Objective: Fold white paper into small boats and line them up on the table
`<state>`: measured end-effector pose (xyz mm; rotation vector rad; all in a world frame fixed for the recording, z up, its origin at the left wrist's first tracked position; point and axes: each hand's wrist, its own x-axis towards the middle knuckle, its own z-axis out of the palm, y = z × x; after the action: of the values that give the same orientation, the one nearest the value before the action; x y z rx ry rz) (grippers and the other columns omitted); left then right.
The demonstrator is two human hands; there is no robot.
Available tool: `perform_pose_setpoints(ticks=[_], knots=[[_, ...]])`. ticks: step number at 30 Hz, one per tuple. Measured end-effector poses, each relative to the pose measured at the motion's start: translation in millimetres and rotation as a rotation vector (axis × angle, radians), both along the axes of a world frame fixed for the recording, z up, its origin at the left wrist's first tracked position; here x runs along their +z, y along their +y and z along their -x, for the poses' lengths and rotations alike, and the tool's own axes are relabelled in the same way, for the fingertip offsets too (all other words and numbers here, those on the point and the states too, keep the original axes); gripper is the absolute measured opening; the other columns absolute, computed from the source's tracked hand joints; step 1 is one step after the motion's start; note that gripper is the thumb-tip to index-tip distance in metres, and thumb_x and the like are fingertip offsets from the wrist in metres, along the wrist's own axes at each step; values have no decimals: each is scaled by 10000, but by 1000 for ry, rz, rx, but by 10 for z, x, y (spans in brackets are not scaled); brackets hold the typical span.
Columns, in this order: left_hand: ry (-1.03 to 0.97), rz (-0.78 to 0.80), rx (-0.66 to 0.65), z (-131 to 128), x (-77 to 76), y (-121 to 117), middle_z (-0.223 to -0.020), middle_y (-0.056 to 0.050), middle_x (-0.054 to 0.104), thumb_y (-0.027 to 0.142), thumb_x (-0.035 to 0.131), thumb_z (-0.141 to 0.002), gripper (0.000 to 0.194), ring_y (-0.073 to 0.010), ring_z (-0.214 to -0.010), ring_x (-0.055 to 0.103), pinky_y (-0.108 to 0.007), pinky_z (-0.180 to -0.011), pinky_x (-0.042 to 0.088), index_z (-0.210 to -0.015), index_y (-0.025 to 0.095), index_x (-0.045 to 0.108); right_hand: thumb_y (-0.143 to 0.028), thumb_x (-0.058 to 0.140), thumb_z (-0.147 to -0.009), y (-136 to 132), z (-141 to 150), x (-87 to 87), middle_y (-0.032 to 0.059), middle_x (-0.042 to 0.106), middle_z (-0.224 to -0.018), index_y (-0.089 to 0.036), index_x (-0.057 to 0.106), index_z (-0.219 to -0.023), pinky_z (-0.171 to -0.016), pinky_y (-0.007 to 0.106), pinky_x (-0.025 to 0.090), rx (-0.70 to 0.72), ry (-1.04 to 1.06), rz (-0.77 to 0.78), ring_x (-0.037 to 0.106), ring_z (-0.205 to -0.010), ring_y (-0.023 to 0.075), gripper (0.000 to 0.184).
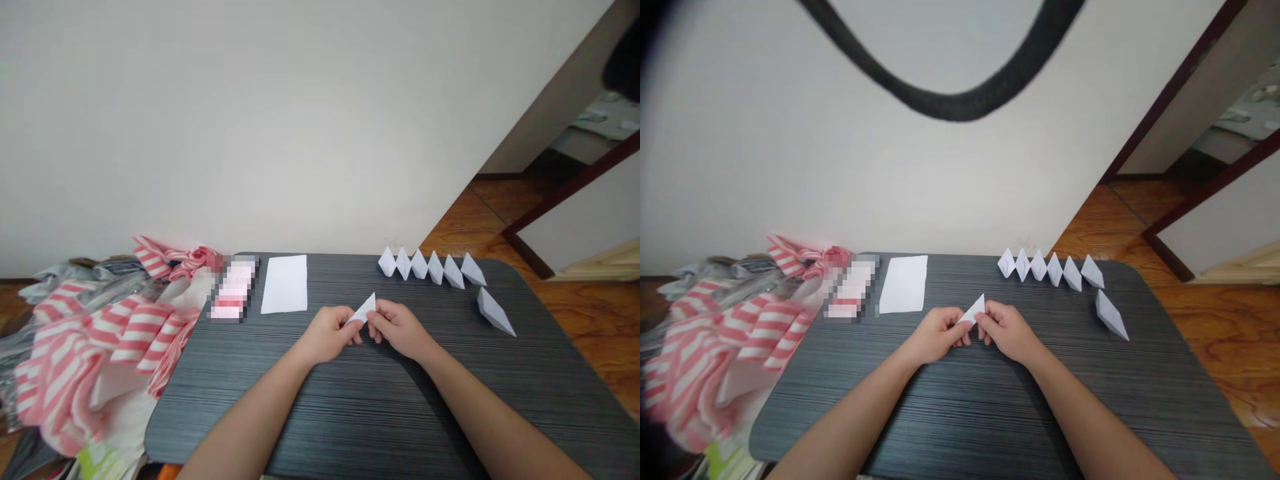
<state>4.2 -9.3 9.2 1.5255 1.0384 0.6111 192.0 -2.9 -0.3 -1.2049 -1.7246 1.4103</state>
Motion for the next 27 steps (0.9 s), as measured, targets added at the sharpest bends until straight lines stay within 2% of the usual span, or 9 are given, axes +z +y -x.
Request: perform_pose_setpoints(ticks=[3,6,13,21,27], knots=[[11,-16,27,-4,18,3,-647,-11,616,392,451,-866,310,-85,-546,521,-181,-508,373,-728,144,574,-312,481,-889,2,1,-15,-5,600,-615,-166,536,-767,-478,211,431,41,13,35,541,-473,97,197],[10,-14,31,-10,26,9,-643,-4,606,389,459,-861,298,-79,-533,508,-178,-499,364,-728,146,569,-305,472,-894,-3,-13,2,-1,597,-613,-162,551,-763,-492,216,436,53,-2,2,544,-488,101,210],[-29,43,8,6,31,16,-662,-32,640,383,448,-864,317,-82,-514,509,-189,-508,391,-728,134,589,-312,462,-902,-4,-48,30,-9,568,-592,-168,526,-727,-494,223,423,-32,15,-86,528,-483,99,235],[-87,69,9,7,45,25,-693,-48,667,404,471,-854,339,-78,-492,510,-192,-483,395,-756,122,630,-353,474,-890,-1,-24,12,6,591,-633,-169,535,-749,-492,230,423,-34,30,-66,531,-487,101,240],[-152,99,14,12,-17,40,-753,-76,686,427,429,-878,373,-78,-491,513,-206,-495,420,-834,113,626,-371,474,-892,0,-48,12,0,581,-620,-173,529,-732,-498,236,419,-117,54,-91,526,-487,105,261]])
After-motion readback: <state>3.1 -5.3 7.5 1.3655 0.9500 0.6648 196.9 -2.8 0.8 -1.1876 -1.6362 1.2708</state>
